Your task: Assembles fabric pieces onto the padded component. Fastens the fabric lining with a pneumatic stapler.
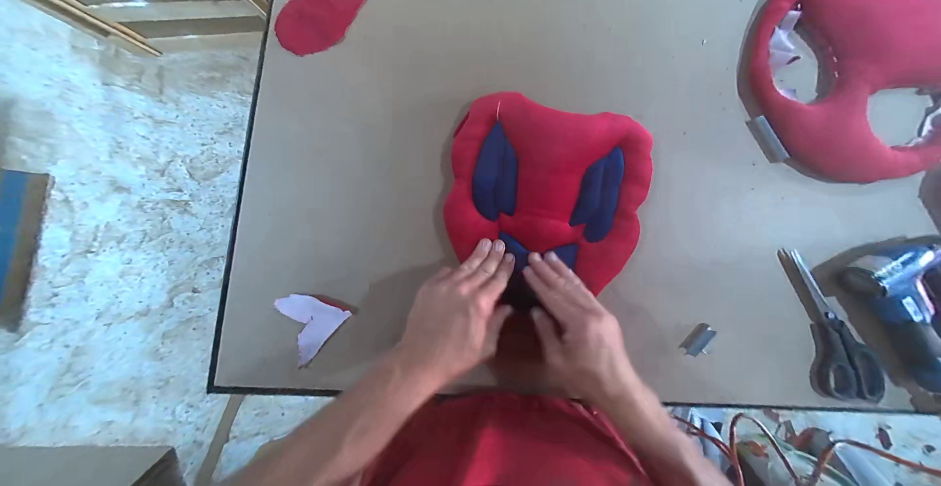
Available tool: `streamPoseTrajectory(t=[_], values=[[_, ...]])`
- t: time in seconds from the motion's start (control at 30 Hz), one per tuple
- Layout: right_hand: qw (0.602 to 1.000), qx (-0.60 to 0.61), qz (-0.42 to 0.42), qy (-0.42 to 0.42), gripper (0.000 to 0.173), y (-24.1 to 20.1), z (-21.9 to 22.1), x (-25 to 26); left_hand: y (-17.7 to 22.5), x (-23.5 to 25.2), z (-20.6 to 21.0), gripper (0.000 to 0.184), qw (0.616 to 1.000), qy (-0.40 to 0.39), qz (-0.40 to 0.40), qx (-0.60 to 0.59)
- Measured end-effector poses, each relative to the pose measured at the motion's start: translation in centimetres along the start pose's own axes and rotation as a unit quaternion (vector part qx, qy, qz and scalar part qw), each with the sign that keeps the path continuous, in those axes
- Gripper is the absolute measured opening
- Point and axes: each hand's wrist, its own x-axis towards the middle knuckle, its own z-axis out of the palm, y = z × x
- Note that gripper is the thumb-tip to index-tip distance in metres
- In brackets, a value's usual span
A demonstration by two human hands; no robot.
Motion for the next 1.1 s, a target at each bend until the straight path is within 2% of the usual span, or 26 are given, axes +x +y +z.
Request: streamPoseTrajectory(t=[0.07,0.13,0.2,0.33,0.47,0.53,0.57,0.63,0.7,0.73,0.8,0.87,0.93,1.03,1.1], values=[[0.999,0.012,0.018,0.038,0.040,1.0,-2.3,-0.3,-2.2,0.1,-0.9,0.043,0.997,0.018,0.022,-0.066],[0.997,-0.067,0.015,0.033,0.043,1.4,-3.0,-1.1,-3.1,0.3,-0.9,0.044,0.996,0.056,0.051,-0.048],[0.992,-0.129,0.004,-0.003,0.046,1.5,-2.5,-1.5,-3.0,0.6,-0.3,0.049,0.996,0.051,0.072,-0.006],[0.976,-0.211,0.032,-0.041,0.050,0.9,-1.2,-1.4,-1.3,0.8,0.2,0.056,0.999,0.003,0.020,0.043],[0.969,-0.243,0.044,-0.019,0.049,0.4,0.4,-1.1,-1.1,1.1,1.2,0.054,0.999,0.031,0.010,0.041],[0.977,-0.205,0.052,-0.023,0.047,0.5,-0.4,-0.7,-1.7,1.3,1.1,0.052,0.999,0.029,0.032,0.016],[0.987,-0.137,0.075,-0.029,0.044,0.7,-1.7,-0.6,-2.3,1.3,0.5,0.049,0.999,0.019,0.044,-0.020],[0.986,0.011,0.160,0.050,0.038,1.8,-4.0,-0.7,-3.6,2.1,-1.2,0.040,0.990,0.041,0.023,-0.132],[0.938,0.120,0.299,0.130,0.042,1.3,-5.1,-0.3,-3.8,2.9,-2.4,0.037,0.966,0.144,-0.081,-0.198],[0.902,0.184,0.370,0.129,0.049,0.6,-5.0,0.1,-3.3,3.3,-2.5,0.042,0.949,0.158,-0.153,-0.224],[0.840,0.279,0.451,0.118,0.064,-0.5,-4.4,1.2,-1.8,4.3,-2.2,0.057,0.902,0.132,-0.275,-0.304],[0.810,0.338,0.468,0.105,0.065,-1.1,-4.4,2.1,-0.3,5.4,-2.6,0.061,0.832,0.125,-0.348,-0.413],[0.770,0.420,0.474,0.080,0.049,-1.7,-4.8,2.4,0.4,5.6,-3.5,0.065,0.762,0.115,-0.377,-0.515],[0.720,0.504,0.470,0.084,0.034,-2.1,-5.8,1.7,1.0,4.8,-3.8,0.052,0.710,0.162,-0.371,-0.576],[0.744,0.503,0.427,0.110,0.039,-2.6,-7.0,1.5,1.1,3.8,-3.2,0.050,0.699,0.217,-0.305,-0.609]])
